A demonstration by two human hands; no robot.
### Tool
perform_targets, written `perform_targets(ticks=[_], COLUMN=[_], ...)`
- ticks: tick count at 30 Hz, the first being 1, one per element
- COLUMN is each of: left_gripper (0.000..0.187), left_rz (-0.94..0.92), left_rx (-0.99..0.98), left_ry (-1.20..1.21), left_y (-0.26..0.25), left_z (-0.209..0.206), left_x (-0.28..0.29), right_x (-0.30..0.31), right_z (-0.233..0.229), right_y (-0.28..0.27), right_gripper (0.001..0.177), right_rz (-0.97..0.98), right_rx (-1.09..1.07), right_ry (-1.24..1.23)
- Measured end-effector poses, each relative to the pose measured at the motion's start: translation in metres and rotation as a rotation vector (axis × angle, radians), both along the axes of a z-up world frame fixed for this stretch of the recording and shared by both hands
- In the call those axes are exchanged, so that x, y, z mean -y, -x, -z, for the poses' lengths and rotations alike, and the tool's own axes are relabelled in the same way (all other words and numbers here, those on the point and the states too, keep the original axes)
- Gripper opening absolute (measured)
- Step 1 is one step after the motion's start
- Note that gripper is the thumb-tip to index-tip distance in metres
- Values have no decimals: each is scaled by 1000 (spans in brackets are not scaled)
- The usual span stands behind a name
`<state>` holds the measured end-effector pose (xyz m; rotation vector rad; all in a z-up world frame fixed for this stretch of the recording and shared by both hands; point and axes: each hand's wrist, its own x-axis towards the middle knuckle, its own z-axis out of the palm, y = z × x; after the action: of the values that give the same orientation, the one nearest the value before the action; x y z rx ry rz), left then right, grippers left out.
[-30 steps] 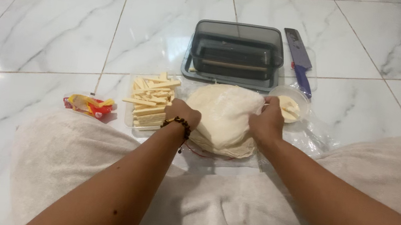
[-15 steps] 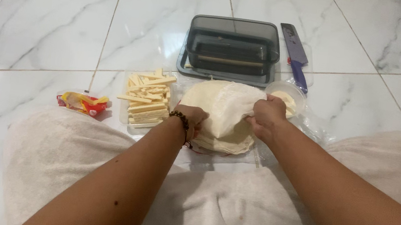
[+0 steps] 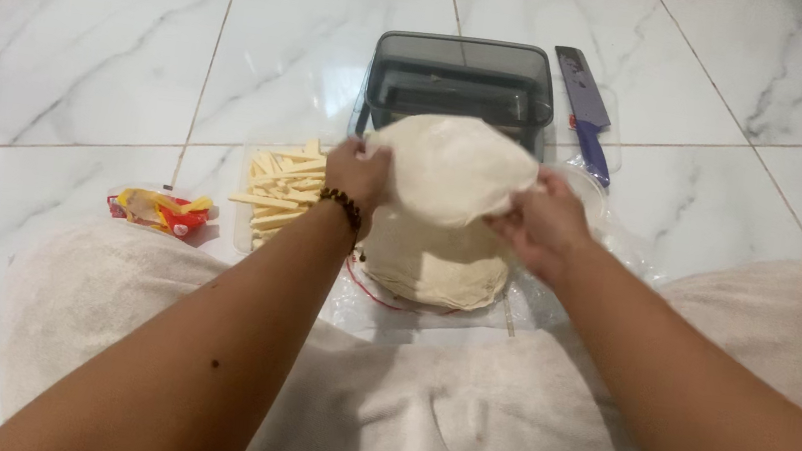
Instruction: The person sits on the floor and prepares cheese rolls by placing cheese sticks on thin dough sheets, rolling them into cylinders, and placing them in a container. The person repeats this process with multiple dough sheets and cheese sticks.
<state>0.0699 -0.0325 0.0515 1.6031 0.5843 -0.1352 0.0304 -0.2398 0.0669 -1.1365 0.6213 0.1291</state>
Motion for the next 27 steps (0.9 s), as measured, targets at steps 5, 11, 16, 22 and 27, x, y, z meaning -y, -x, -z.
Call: perform_targets(ticks=[5,11,16,22,27], left_gripper=[80,67,54,20,30], left_rz=[118,334,427,311,177], left_rx=[-237,-115,11,329,287], left_ry=[63,-338,-727,-948,-1193], left_y=[32,36,40,50,50], left_z=[26,38,41,53,57], left_x=[-9,-13,-11,-43,-102], right_x=[7,7,-6,-34,-62], right_z=[36,42,38,29,22], right_y=[31,36,45,56,52], right_gripper=[63,69,67,41,27], right_rz=[-179,-205,-370,-413,-551], right_rx=[-128,-61,51,426,361], right_ry=[394,655,1235,1516,1354])
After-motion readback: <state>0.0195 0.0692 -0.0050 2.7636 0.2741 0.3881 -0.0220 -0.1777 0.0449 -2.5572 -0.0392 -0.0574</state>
